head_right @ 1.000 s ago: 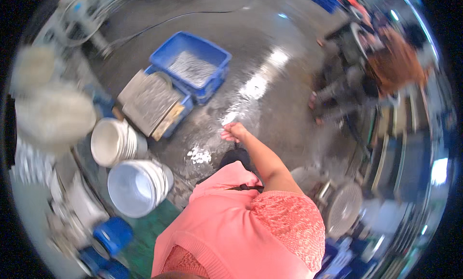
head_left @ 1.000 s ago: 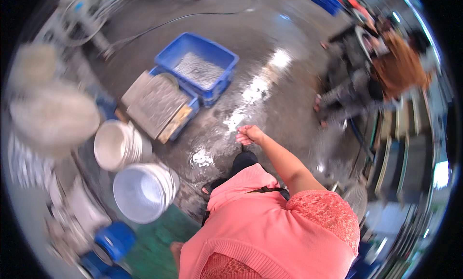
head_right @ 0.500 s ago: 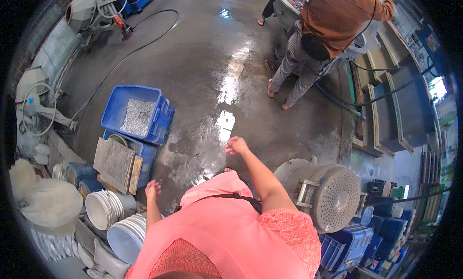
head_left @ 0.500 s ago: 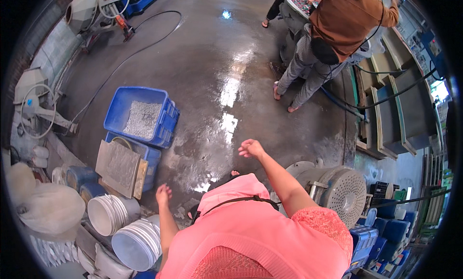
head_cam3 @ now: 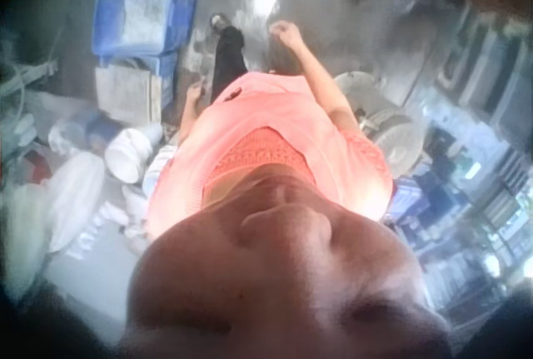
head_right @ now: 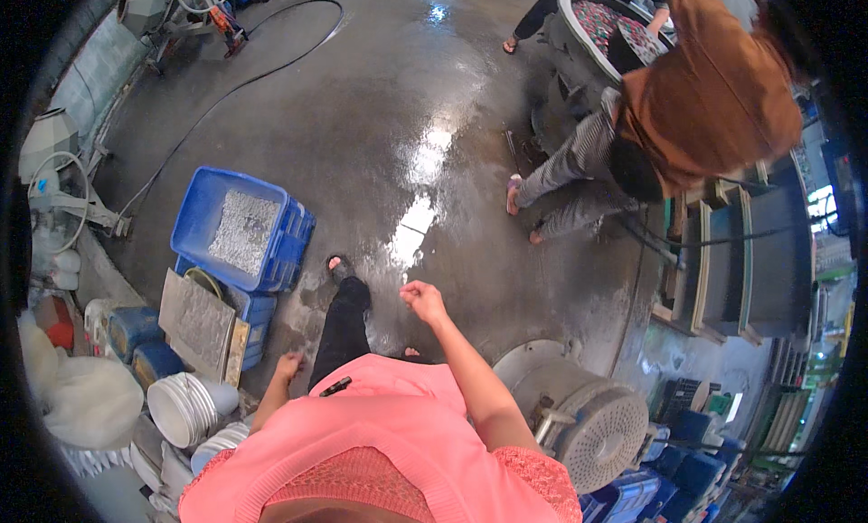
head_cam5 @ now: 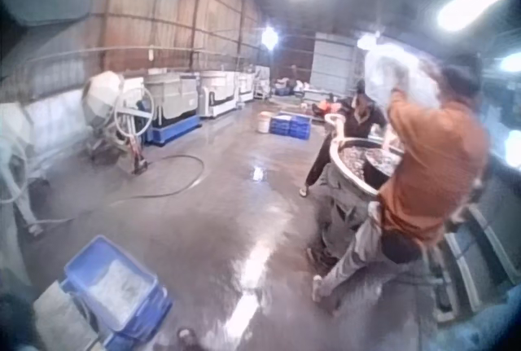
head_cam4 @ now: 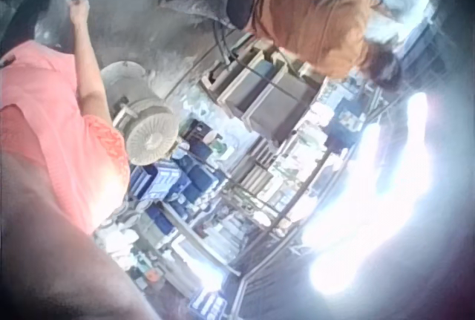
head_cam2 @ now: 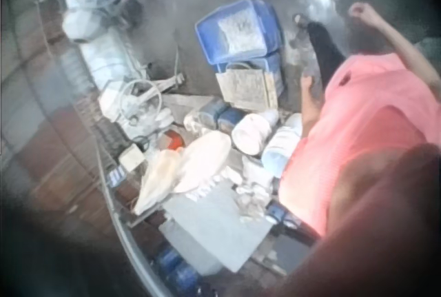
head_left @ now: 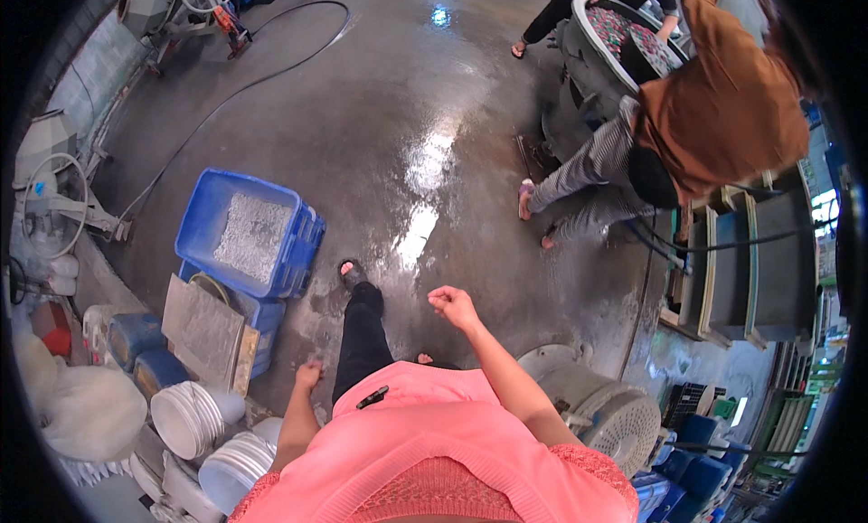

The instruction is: The person carries a white bucket, pours its contents into another container, and then sits on the floor to sort small colorful items by hand. They pick out white pieces from a large pile of red and green items and place them into their left hand.

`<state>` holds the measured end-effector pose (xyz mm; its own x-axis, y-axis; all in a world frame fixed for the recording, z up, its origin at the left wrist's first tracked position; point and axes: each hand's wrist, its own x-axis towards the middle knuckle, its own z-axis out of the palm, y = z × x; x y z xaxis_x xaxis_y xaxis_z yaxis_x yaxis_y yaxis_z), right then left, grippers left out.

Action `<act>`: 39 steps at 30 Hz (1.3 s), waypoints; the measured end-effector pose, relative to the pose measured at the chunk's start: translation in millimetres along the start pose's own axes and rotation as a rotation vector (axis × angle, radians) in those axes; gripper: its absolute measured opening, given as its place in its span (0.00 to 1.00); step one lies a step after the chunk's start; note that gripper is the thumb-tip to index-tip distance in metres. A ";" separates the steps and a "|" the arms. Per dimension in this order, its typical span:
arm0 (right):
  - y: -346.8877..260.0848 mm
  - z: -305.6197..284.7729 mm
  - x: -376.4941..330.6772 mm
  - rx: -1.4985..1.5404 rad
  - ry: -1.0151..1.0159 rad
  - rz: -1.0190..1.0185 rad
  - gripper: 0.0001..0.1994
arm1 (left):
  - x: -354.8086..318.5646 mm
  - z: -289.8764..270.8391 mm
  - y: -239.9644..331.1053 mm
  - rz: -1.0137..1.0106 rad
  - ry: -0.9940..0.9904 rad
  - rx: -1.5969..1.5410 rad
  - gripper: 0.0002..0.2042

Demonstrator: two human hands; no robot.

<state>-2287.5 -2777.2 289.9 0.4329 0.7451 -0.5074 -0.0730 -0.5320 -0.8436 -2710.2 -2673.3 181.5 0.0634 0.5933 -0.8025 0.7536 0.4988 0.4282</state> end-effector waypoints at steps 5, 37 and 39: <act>-76.5 1.6 131.9 0.001 0.030 -0.027 0.06 | 108.6 -68.0 -47.7 -0.265 -0.045 0.012 0.13; -678.9 -350.8 916.7 0.375 0.845 -0.563 0.06 | 593.3 -268.1 877.3 -0.231 0.088 0.026 0.09; -731.3 -426.2 896.8 0.363 1.255 -0.770 0.05 | 664.7 -255.4 964.8 -0.220 -0.087 0.159 0.09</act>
<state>-1463.0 -1891.3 526.7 0.9159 -0.1283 0.3804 0.3919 0.0805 -0.9165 -2108.2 -1636.3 167.3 -0.0626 0.4222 -0.9043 0.8482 0.5001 0.1748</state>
